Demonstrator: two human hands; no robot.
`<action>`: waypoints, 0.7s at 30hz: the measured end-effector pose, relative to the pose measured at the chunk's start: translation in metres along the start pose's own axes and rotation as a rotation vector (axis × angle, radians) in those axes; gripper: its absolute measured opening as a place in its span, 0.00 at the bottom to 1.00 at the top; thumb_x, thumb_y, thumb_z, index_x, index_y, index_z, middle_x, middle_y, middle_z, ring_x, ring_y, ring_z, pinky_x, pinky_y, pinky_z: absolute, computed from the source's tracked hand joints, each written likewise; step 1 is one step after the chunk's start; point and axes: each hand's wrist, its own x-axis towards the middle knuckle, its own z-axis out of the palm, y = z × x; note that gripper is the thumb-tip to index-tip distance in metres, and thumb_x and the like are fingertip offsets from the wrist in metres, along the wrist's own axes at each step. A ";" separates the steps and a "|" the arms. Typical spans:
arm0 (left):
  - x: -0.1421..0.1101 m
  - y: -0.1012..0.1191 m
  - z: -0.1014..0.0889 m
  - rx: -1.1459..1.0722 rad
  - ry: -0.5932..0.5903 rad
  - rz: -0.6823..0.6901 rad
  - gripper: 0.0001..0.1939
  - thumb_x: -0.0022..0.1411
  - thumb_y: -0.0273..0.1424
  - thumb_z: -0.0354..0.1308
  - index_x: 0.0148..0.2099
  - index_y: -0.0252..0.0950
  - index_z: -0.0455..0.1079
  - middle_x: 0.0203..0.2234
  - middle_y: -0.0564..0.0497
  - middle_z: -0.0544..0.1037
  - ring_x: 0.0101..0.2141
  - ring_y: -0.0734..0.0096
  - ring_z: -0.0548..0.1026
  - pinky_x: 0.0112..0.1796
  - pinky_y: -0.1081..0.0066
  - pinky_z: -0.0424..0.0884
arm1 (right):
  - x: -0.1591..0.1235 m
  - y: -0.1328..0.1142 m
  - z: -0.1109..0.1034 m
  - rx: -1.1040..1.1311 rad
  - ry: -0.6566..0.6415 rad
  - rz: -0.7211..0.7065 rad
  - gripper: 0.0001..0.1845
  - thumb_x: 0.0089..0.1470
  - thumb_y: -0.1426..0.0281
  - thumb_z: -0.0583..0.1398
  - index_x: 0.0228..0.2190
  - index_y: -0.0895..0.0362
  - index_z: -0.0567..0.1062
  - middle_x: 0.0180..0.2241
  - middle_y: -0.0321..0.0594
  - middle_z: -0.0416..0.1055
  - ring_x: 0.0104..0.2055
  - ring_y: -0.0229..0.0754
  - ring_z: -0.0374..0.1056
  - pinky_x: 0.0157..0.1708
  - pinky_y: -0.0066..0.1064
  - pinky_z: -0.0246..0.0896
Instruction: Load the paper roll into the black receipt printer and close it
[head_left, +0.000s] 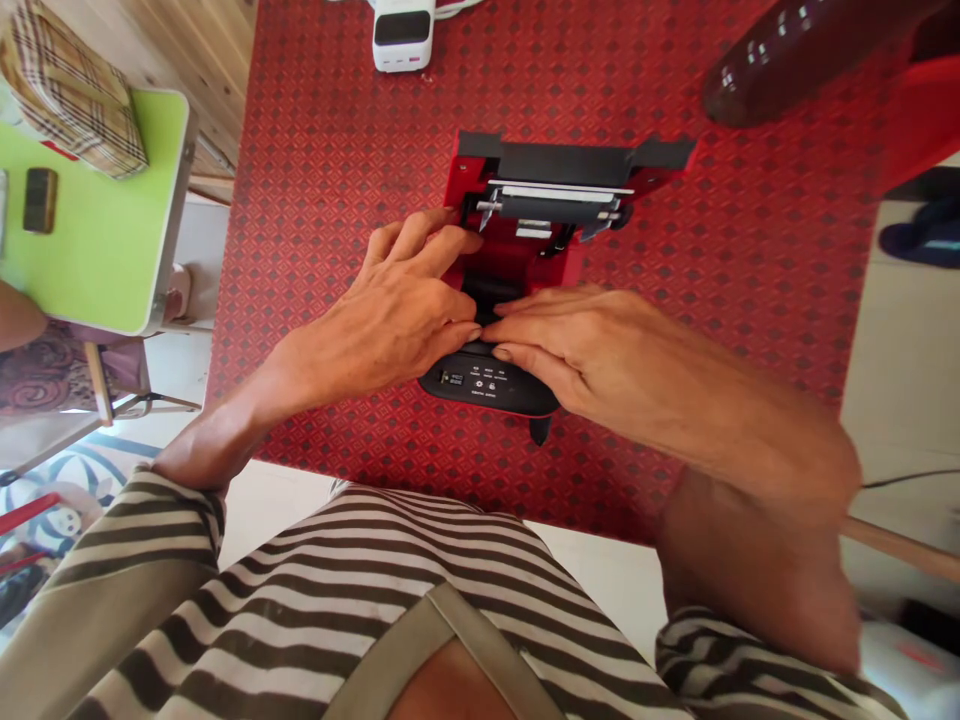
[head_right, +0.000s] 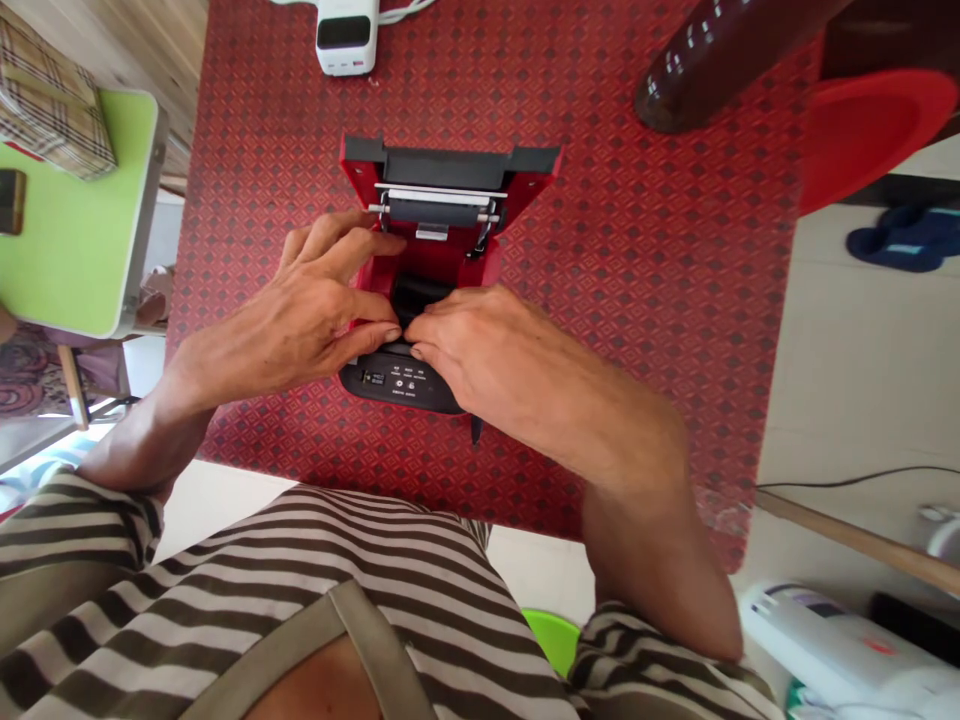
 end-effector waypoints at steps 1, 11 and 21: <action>0.000 0.001 0.000 -0.006 -0.005 -0.008 0.15 0.88 0.34 0.66 0.47 0.41 0.91 0.76 0.38 0.83 0.80 0.30 0.73 0.79 0.25 0.76 | -0.001 0.001 -0.002 0.014 -0.008 0.004 0.22 0.84 0.74 0.58 0.43 0.50 0.92 0.46 0.42 0.94 0.49 0.53 0.90 0.56 0.44 0.82; -0.004 0.006 -0.007 -0.100 0.010 -0.081 0.13 0.89 0.34 0.66 0.54 0.46 0.94 0.77 0.42 0.85 0.80 0.32 0.76 0.81 0.28 0.73 | -0.003 0.006 -0.003 0.146 0.099 0.068 0.19 0.79 0.75 0.65 0.47 0.43 0.96 0.45 0.35 0.96 0.43 0.52 0.92 0.47 0.42 0.78; -0.013 0.012 0.014 0.014 0.168 -0.051 0.13 0.94 0.41 0.63 0.58 0.52 0.91 0.68 0.46 0.90 0.68 0.45 0.84 0.68 0.39 0.83 | -0.021 -0.019 0.011 0.000 0.296 0.209 0.20 0.88 0.65 0.60 0.54 0.40 0.94 0.53 0.36 0.96 0.50 0.55 0.91 0.57 0.51 0.86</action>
